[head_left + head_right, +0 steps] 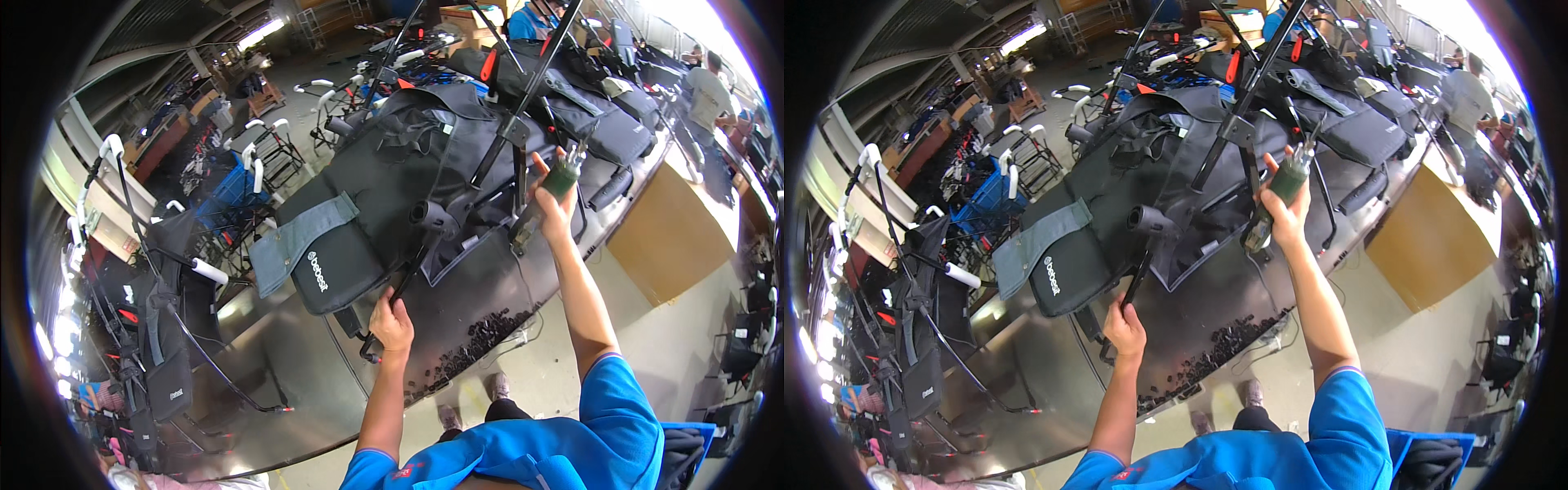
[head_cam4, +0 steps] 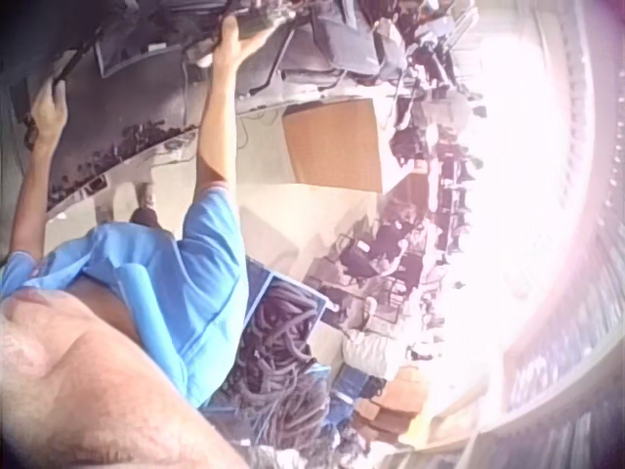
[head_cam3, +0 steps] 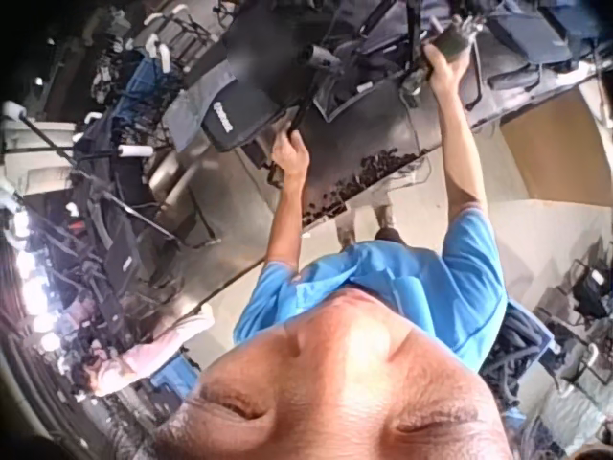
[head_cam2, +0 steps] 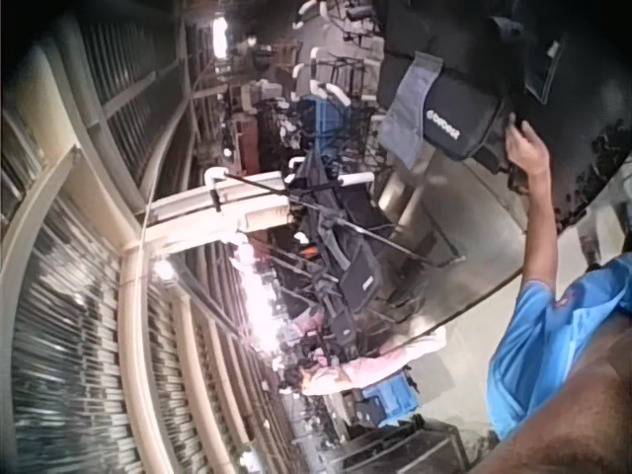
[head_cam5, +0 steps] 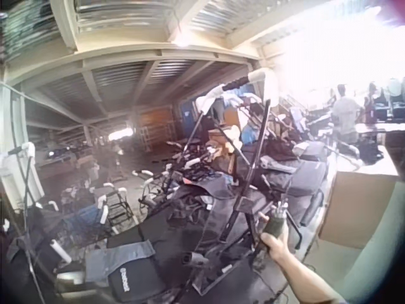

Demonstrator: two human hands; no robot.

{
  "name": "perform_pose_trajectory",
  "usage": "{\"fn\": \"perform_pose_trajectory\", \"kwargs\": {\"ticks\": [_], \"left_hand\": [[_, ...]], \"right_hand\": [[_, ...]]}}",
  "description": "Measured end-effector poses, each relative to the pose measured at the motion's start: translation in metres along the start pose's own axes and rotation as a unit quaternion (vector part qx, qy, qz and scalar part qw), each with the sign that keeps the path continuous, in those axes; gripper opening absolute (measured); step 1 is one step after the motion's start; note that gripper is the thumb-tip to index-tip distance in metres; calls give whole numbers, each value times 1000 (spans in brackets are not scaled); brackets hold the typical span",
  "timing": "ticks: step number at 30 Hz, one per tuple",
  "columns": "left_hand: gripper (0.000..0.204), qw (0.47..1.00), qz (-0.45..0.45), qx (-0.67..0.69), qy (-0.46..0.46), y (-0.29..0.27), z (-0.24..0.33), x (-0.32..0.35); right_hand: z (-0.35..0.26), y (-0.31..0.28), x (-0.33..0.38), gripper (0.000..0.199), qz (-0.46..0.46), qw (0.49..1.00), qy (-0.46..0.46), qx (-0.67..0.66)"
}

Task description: The person uses a cordless power screwdriver to fasten screws into the frame of a black baby stroller. They repeatedly pick up screws from a metal table, align the stroller parts, and drive the screws in. The person works on multiple stroller units in a workshop setting.

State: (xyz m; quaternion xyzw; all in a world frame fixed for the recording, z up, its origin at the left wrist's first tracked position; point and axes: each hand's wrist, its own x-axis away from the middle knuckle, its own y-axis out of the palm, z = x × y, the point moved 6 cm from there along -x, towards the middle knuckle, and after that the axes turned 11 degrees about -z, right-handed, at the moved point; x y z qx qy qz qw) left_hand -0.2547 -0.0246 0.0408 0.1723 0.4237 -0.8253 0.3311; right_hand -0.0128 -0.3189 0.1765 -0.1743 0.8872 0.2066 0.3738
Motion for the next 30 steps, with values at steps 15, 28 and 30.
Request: {"fn": "perform_pose_trajectory", "kwargs": {"ticks": [15,28,30], "left_hand": [[49,911,275,252,-178,-53,-82,-7],[42,875,198,401,-184,12,-113,-189],[41,864,151,443,-187,33,-125,-220]], "right_hand": [[-22,76,34,94,-171,978,77,-91],[-50,96,50,94,-179,978,-111,13],[-45,100,45,93,-179,978,-101,28]]}}
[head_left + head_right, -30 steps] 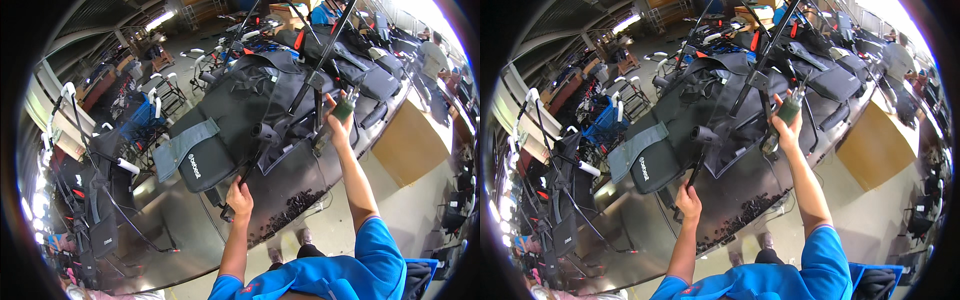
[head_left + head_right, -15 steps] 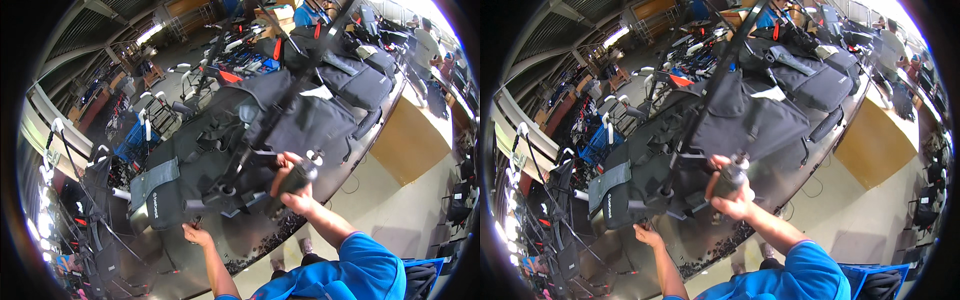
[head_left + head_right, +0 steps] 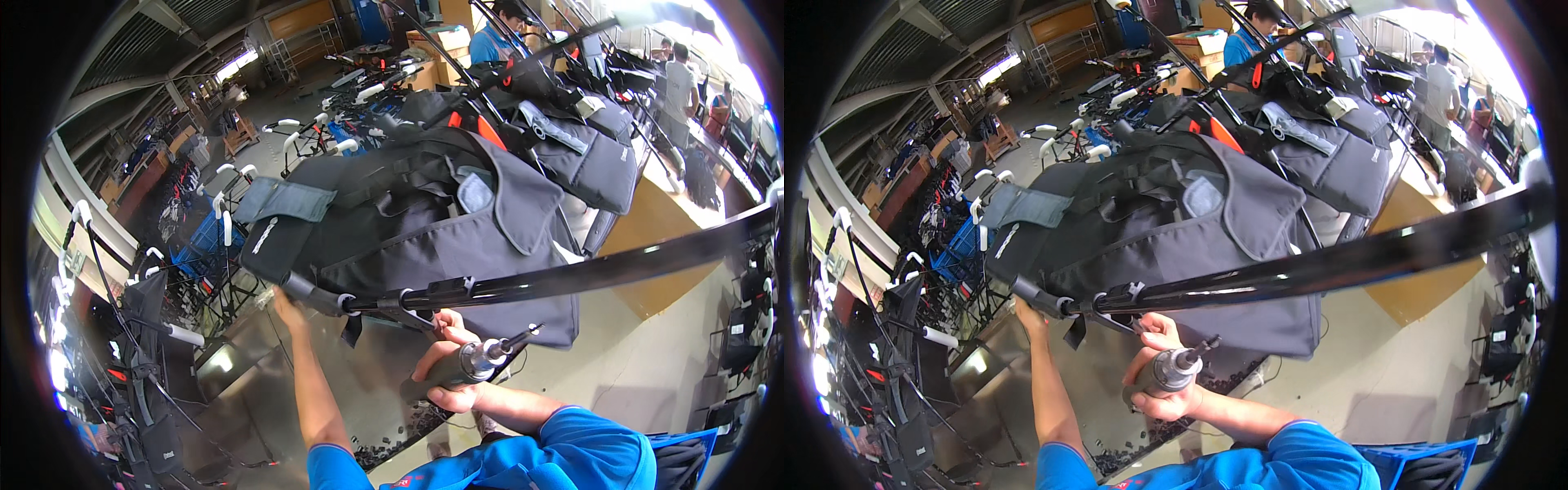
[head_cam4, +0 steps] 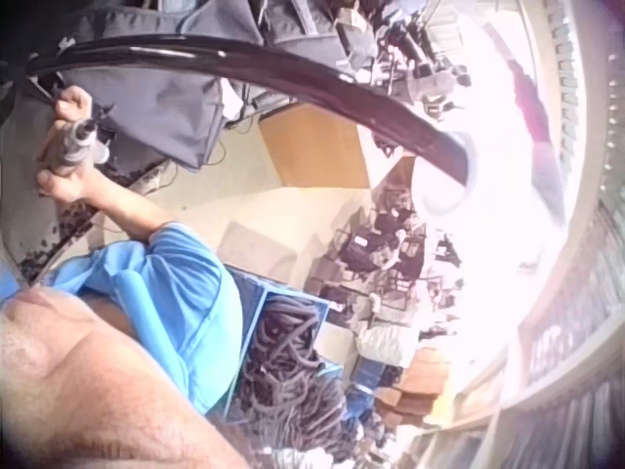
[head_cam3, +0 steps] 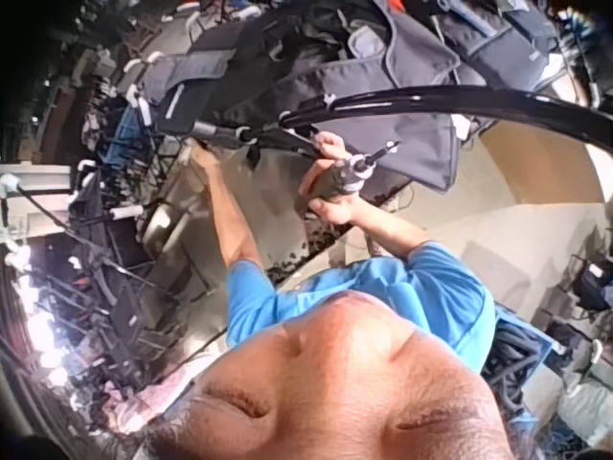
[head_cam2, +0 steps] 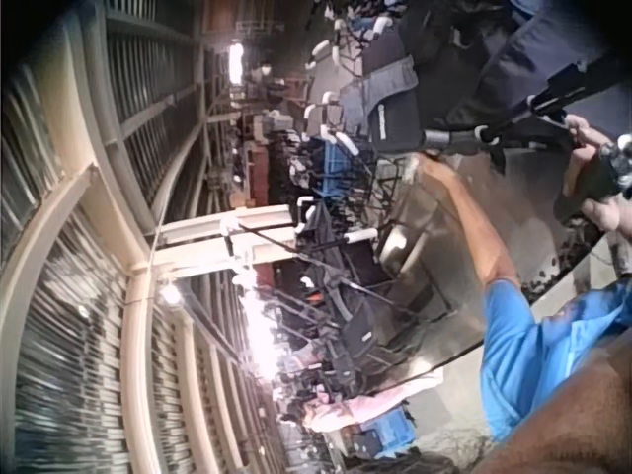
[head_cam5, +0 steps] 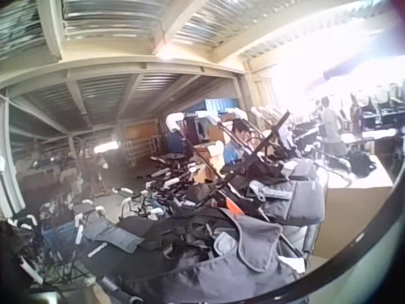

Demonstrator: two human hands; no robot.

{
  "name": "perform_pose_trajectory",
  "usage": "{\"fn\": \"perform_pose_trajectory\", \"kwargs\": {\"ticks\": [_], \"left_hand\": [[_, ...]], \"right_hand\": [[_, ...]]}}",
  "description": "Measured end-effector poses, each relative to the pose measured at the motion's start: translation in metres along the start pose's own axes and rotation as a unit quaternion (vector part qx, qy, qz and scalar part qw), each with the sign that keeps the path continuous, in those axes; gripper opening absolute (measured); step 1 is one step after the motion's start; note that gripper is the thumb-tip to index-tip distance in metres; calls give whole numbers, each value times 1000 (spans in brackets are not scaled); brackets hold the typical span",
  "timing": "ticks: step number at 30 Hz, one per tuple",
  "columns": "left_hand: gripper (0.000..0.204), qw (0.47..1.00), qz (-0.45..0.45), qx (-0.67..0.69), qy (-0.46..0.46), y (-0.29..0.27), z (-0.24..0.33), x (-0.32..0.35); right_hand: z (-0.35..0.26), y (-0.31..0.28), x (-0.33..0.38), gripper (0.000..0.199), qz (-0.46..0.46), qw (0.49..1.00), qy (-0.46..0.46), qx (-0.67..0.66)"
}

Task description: The person uses a cordless power screwdriver to fasten screws into the frame of a black baby stroller. They repeatedly pick up screws from a metal table, align the stroller parts, and drive the screws in. The person works on multiple stroller units in a workshop setting.

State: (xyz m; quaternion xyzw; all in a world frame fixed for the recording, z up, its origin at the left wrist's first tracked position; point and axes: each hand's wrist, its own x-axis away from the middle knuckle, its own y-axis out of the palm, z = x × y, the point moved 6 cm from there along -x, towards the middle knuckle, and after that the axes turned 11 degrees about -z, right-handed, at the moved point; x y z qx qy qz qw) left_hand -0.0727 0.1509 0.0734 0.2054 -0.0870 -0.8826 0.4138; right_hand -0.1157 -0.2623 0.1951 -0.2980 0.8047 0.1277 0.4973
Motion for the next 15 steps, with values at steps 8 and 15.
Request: {"fn": "perform_pose_trajectory", "kwargs": {"ticks": [8,15], "left_hand": [[45,1000,-21,4,11,-7,-42,-32],[45,1000,-15,19,-21,-71,-33,-48]], "right_hand": [[32,13,-12,90,-25,1000,12,-12],[5,103,-12,95,-47,997,42,-31]]}}
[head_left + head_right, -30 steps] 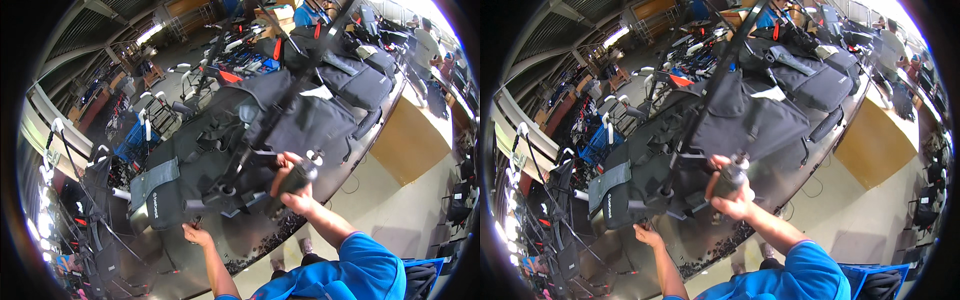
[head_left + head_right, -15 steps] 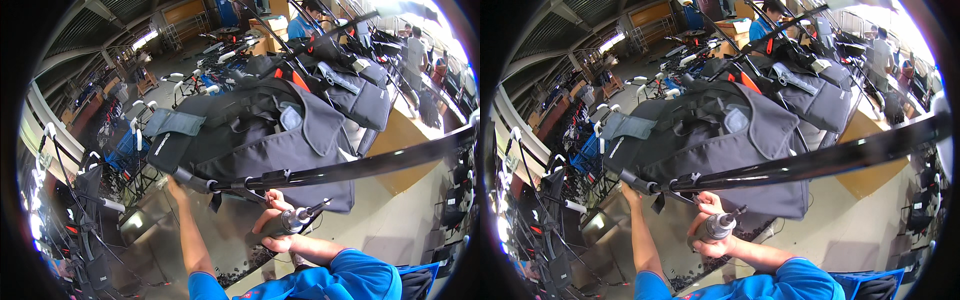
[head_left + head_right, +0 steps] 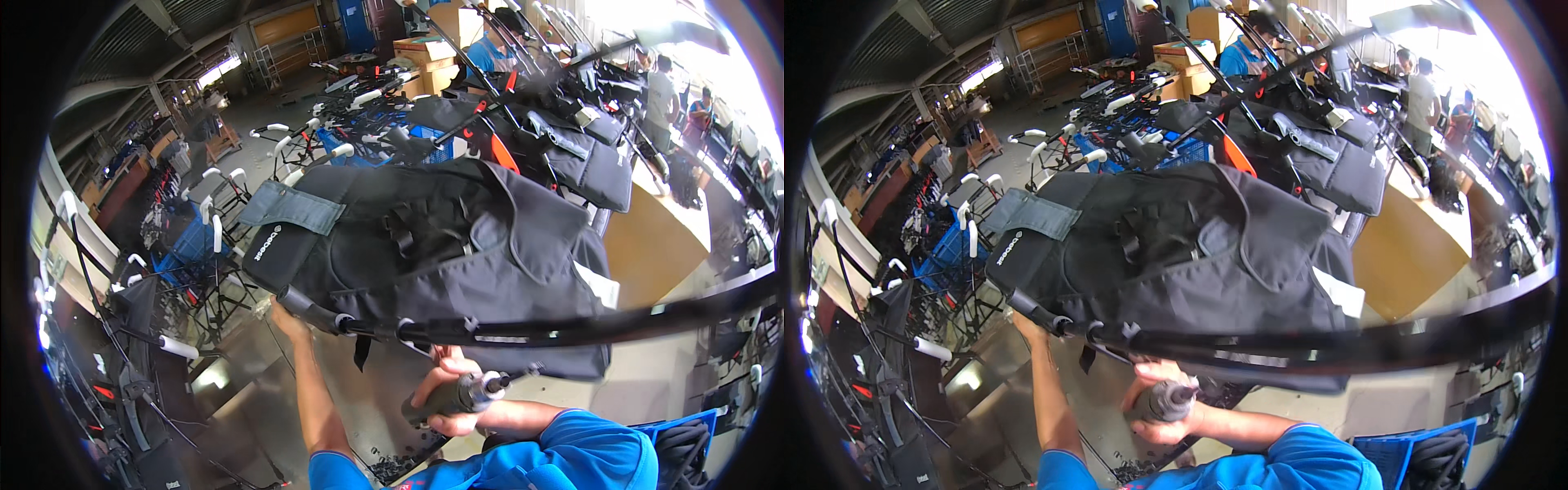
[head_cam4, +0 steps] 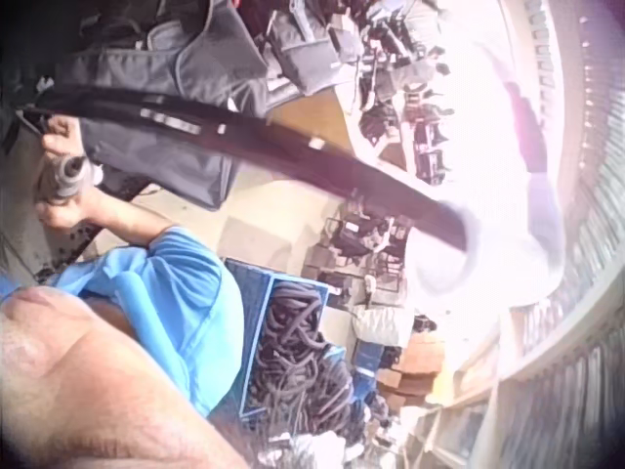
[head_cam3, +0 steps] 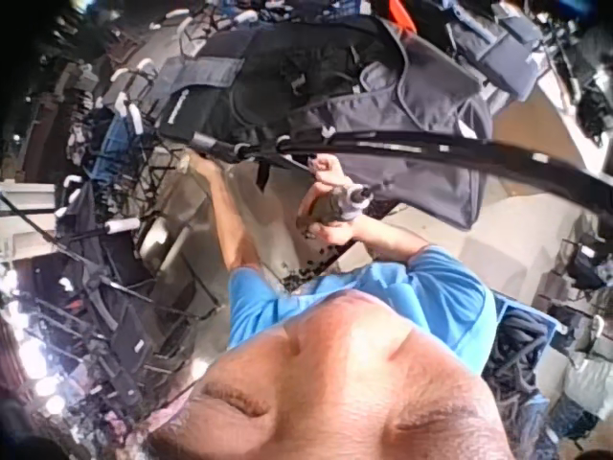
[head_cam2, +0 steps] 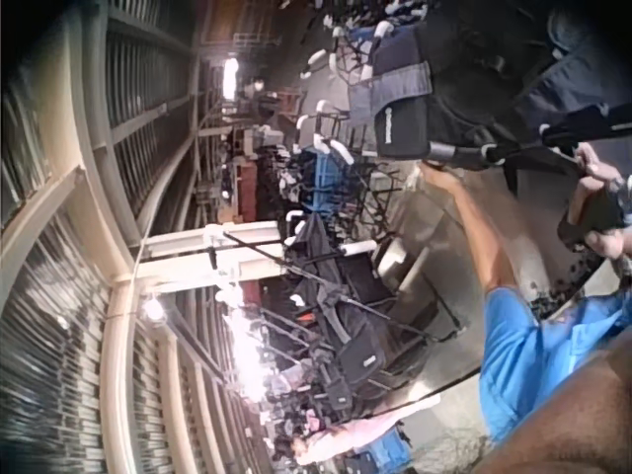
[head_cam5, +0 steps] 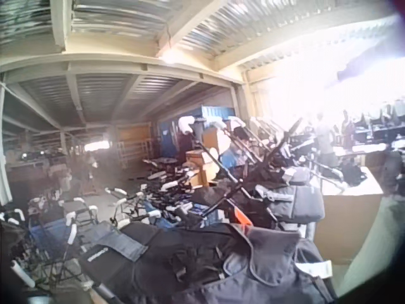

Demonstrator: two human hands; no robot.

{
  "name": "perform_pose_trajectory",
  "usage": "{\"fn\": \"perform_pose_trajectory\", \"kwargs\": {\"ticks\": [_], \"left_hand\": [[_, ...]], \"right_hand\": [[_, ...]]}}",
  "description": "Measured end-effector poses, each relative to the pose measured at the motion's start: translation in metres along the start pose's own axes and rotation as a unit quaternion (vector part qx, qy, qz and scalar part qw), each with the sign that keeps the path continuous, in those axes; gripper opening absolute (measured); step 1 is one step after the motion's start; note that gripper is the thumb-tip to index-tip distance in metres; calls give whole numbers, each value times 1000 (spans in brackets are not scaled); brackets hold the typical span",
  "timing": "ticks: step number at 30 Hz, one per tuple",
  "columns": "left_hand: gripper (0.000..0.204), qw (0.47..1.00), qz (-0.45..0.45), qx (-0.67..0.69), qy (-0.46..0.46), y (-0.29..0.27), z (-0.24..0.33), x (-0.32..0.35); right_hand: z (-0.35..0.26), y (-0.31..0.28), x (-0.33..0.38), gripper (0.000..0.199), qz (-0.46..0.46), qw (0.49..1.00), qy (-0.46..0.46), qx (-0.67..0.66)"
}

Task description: The person uses a cordless power screwdriver to fasten screws into the frame of a black baby stroller. They repeatedly pick up screws from a metal table, align the stroller parts, and drive the screws in. The person works on multiple stroller units in a workshop setting.

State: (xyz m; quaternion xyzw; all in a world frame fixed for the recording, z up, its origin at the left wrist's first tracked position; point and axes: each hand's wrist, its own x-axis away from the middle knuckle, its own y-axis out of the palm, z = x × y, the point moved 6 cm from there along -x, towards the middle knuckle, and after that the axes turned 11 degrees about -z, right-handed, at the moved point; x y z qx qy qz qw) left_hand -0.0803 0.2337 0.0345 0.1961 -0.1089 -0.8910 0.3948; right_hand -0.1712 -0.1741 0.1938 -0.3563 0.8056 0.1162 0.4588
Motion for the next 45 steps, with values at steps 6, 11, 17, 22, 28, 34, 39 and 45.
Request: {"fn": "perform_pose_trajectory", "kwargs": {"ticks": [6,11,17,22,28,34,39,45], "left_hand": [[45,995,-83,40,-47,31,-16,-10],[53,985,-166,-12,-53,127,-45,-37],[61,949,-304,-36,-71,265,-93,-42],[60,937,-273,24,-216,270,-147,-19],[46,914,-321,-229,-95,168,-138,148],[27,897,-136,-409,-99,-51,-103,361],[28,838,-203,-502,-68,-89,-95,428],[30,785,-273,-555,-45,-56,-118,435]], "right_hand": [[-14,31,-15,47,173,983,-41,46],[-10,-15,-19,60,149,973,10,174],[22,-113,-13,87,358,921,-60,143],[54,-128,-4,82,372,923,-69,63],[68,-136,1,65,261,961,-55,79],[40,-112,35,79,63,985,-3,158],[36,-49,137,77,-82,928,327,-157],[44,10,225,85,-267,780,566,17]]}}
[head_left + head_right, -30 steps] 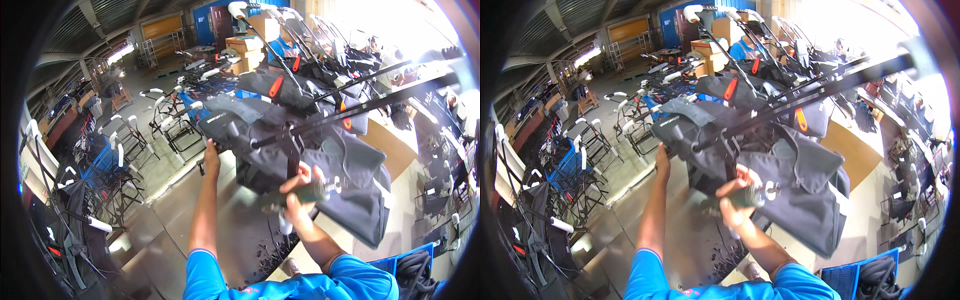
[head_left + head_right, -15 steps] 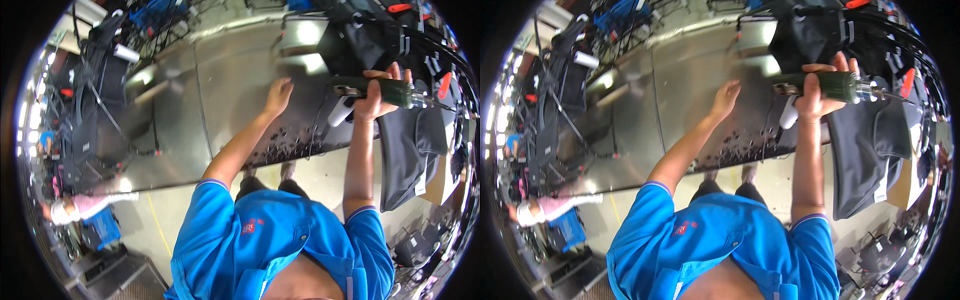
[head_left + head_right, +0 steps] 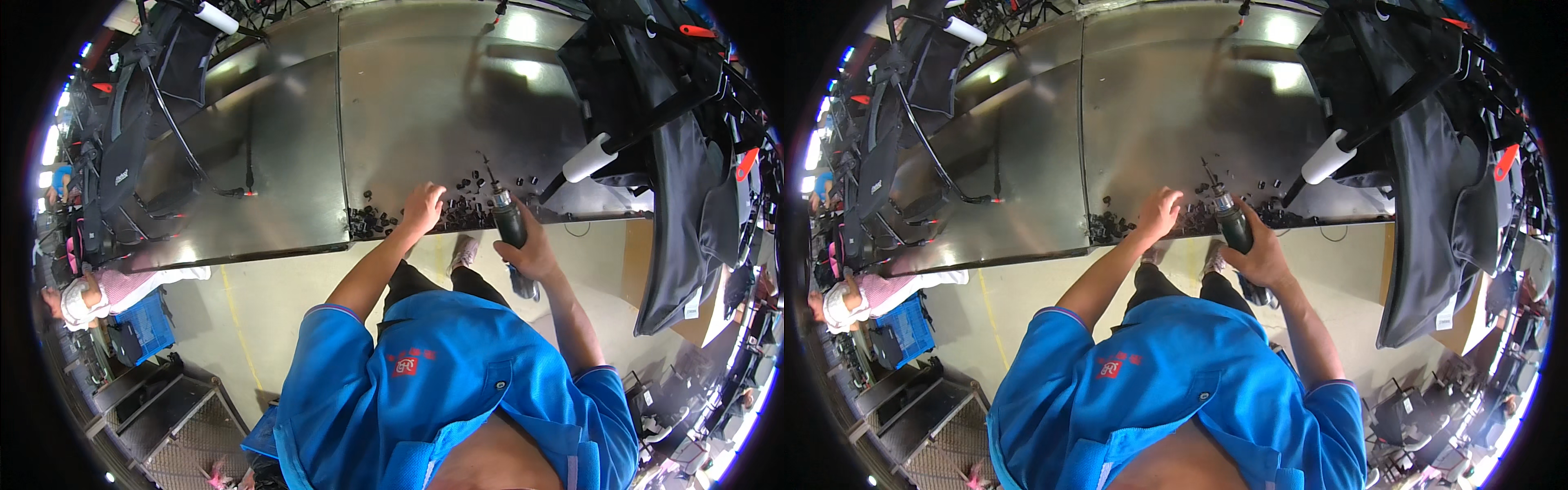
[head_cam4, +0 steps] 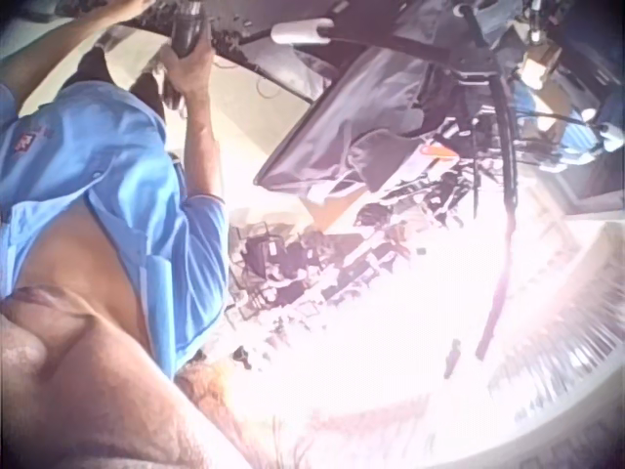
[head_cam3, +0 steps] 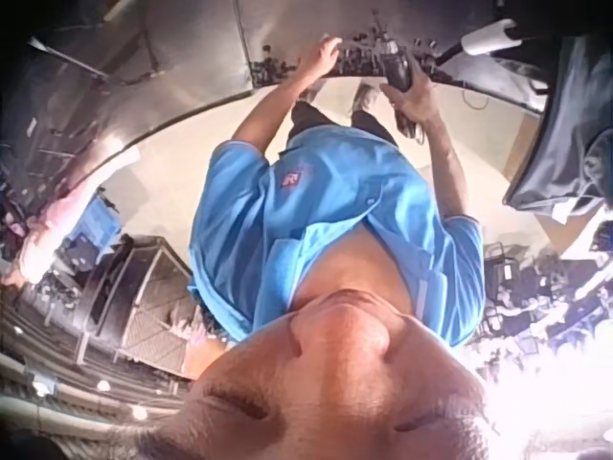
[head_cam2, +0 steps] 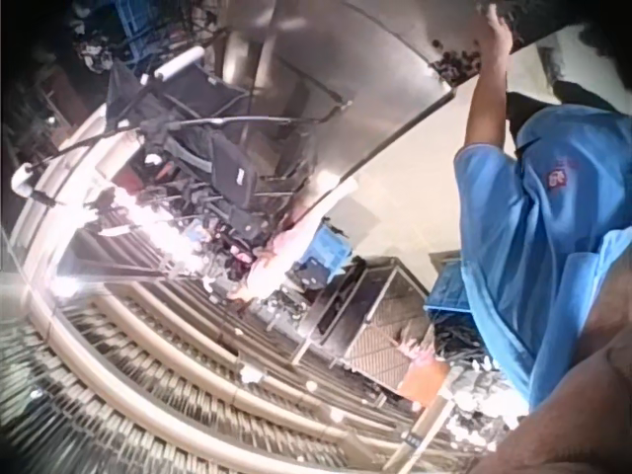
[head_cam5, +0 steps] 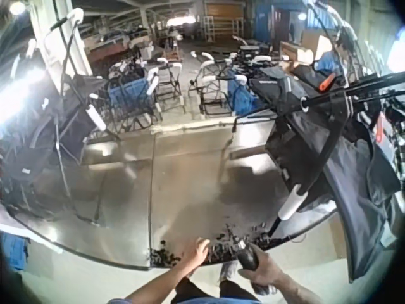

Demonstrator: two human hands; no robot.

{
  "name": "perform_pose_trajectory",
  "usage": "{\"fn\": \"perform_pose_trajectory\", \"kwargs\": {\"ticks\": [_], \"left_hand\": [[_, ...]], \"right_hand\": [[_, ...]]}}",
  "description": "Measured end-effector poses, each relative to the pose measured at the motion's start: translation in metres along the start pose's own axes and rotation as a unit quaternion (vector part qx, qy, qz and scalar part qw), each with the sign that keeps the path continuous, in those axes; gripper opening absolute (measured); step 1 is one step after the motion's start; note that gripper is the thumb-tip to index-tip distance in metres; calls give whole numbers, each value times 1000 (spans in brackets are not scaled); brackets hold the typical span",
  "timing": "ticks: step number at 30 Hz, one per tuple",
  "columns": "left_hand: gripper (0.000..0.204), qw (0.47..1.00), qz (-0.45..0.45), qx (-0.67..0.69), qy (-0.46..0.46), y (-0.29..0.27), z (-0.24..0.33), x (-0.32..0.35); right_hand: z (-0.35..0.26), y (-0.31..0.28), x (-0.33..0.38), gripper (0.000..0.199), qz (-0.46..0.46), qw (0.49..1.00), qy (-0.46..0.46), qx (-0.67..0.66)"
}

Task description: The person uses a cordless power screwdriver to fasten screws into the frame of a black baby stroller. They repeatedly pick up screws from a metal table, align the stroller parts, and drive the screws in. The person works on multiple stroller units in a workshop setting.

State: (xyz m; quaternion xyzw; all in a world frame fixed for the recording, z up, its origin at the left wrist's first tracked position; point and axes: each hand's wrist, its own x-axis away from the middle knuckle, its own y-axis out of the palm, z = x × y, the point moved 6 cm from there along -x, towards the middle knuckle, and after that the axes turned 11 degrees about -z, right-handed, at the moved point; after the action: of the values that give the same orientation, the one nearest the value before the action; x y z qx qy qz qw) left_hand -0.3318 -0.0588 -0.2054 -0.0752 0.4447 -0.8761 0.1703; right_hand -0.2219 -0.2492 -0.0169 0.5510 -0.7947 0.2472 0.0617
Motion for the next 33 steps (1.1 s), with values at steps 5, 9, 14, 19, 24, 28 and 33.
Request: {"fn": "perform_pose_trajectory", "kwargs": {"ticks": [5,9,14,19,24,28,33], "left_hand": [[27,987,-117,10,-112,15,-18,12],[24,990,-131,10,-53,21,-12,31],[26,994,-83,-49,-53,11,-9,35],[16,910,97,365,-169,-60,-1,15],[15,798,249,528,-148,-165,46,32],[16,809,280,504,-112,-215,70,65],[18,767,324,549,-68,-237,52,95]], "right_hand": [[18,22,7,88,-24,996,53,-66],[25,26,5,86,-17,997,14,-75],[27,26,8,89,-50,986,73,-142],[-21,30,6,106,-160,967,-57,-191],[-63,56,2,112,-268,942,-95,-176],[-95,74,7,115,-290,936,-162,-114],[-115,106,8,118,-277,940,-180,-84]]}}
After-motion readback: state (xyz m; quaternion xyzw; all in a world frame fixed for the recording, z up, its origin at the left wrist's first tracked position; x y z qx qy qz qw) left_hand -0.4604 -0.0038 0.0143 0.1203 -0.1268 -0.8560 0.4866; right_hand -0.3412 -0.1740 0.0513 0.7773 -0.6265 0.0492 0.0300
